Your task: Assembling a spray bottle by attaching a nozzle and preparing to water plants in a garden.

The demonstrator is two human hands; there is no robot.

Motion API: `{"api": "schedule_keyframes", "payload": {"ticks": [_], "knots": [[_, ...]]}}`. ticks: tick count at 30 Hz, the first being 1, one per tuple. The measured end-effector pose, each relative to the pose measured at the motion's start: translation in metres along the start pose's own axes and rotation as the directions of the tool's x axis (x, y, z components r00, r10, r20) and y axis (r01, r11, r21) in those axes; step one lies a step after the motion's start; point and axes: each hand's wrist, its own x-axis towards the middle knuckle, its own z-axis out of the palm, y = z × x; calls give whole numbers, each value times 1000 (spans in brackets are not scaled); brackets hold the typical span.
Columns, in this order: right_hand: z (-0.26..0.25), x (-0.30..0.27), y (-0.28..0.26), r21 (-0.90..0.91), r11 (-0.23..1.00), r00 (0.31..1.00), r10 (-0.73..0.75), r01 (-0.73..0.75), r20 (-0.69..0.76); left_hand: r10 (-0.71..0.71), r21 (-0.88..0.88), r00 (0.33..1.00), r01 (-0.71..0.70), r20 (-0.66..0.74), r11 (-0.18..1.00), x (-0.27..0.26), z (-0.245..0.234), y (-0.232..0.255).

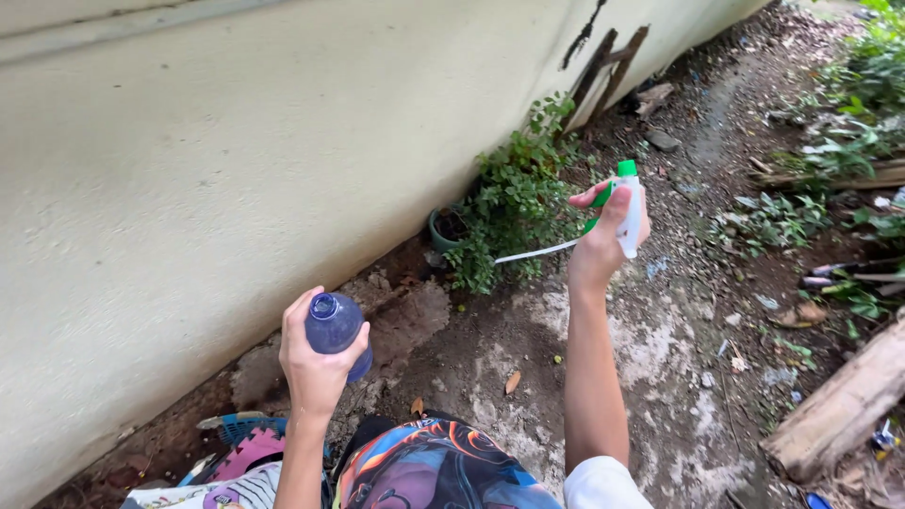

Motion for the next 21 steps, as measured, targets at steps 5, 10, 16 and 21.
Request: {"api": "schedule_keyframes", "payload": {"ticks": [5, 10, 16, 21], "knots": [[-20, 3, -5, -187, 964, 981, -193, 189, 1, 8, -64, 998, -4, 68, 998, 8, 23, 6], [-42, 9, -18, -240, 950, 952, -247, 201, -180, -4, -128, 989, 24, 151, 991, 12, 41, 10], [-67, 1, -39, -377, 894, 924, -332, 243, -192, 9, -159, 975, 28, 223, 987, 15, 62, 7], [-77, -2, -55, -449, 829, 902, -419, 334, -103, 10, -161, 955, 40, 296, 986, 17, 76, 6]]}}
